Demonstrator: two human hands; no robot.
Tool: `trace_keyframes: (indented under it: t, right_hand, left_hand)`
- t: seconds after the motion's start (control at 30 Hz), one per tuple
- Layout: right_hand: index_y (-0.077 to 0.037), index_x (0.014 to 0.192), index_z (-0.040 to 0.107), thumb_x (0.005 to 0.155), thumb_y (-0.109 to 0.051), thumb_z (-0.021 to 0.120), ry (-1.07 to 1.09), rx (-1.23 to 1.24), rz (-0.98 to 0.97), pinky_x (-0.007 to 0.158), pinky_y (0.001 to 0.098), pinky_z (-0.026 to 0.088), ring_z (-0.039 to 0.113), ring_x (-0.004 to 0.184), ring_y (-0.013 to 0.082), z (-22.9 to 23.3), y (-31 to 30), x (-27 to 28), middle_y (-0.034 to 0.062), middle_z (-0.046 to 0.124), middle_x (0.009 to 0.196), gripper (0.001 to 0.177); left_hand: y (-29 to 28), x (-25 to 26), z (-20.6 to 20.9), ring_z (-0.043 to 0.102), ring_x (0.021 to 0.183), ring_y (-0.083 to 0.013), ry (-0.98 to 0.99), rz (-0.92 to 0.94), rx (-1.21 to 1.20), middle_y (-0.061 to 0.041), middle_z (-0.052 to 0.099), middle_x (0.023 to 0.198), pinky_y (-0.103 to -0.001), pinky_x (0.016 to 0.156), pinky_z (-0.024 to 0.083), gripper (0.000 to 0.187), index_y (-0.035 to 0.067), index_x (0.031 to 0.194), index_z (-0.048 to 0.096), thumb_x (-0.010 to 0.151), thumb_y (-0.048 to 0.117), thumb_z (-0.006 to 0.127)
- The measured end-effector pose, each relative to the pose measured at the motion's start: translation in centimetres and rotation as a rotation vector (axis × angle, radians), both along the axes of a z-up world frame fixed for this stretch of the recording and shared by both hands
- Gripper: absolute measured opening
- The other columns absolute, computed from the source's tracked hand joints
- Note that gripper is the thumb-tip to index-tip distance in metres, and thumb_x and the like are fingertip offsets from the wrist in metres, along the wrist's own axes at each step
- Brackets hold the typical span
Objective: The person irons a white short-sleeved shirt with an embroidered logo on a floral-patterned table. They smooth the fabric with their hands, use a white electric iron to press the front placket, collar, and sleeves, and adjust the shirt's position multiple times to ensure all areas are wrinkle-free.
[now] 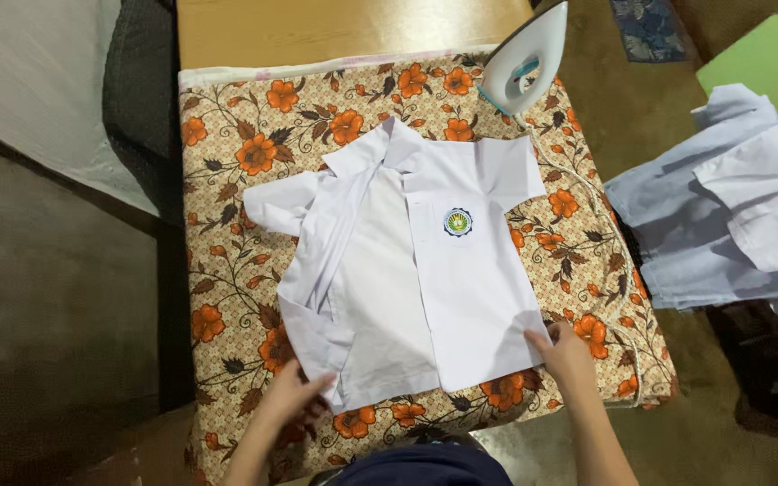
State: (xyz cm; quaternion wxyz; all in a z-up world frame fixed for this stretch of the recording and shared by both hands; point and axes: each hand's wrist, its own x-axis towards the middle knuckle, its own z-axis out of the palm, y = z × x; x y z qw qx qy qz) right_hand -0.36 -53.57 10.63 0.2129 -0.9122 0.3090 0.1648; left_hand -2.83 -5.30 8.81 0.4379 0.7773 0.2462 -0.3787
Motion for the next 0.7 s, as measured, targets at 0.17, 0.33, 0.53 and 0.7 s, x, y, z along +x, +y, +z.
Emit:
trace_keyframes:
  t: [0.17,0.33,0.53,0.7]
  right_hand:
    - [-0.001,0.125,0.064,0.088,-0.048,0.075,-0.227,-0.360,0.309,0.097,0.0451,0.051,0.061,0.110,0.0320,1.2,1.3,1.7,0.0219,0.064,0.120,0.061]
    - [-0.004,0.116,0.068,0.087,-0.032,0.076,-0.567,-0.183,0.462,0.102,0.0494,0.047,0.057,0.116,0.0377,-1.1,3.3,7.4,0.0218,0.061,0.121,0.042]
    - [-0.006,0.111,0.072,0.089,-0.021,0.075,-0.756,-0.048,0.528,0.095,0.0463,0.050,0.061,0.107,0.0397,-2.5,5.0,20.2,0.0193,0.064,0.111,0.027]
    - [-0.009,0.112,0.072,0.094,-0.017,0.069,-0.718,0.083,0.508,0.089,0.0443,0.055,0.069,0.095,0.0345,-5.1,6.1,32.2,0.0159,0.066,0.109,0.021]
  left_hand:
    - [2.8,4.4,1.6,0.071,0.098,-0.0343,-0.311,0.173,0.117,-0.019,0.073,0.113,-0.051,0.087,0.062,0.064,0.000,0.125,0.061,0.082,0.045,0.074]
    - [5.3,15.0,2.3,0.051,0.128,-0.0338,-0.909,0.115,0.295,-0.019,0.040,0.147,-0.049,0.096,0.055,0.043,0.002,0.131,0.058,0.098,0.028,0.069]
    - [7.1,28.6,-2.2,0.052,0.125,-0.0408,-1.130,-0.072,0.366,-0.021,0.054,0.135,-0.053,0.103,0.047,0.061,0.006,0.134,0.058,0.083,0.034,0.079]
    - [7.6,32.7,-4.3,0.059,0.119,-0.0348,-0.749,-0.202,0.523,-0.012,0.070,0.118,-0.054,0.108,0.036,0.050,0.016,0.118,0.069,0.077,0.041,0.082]
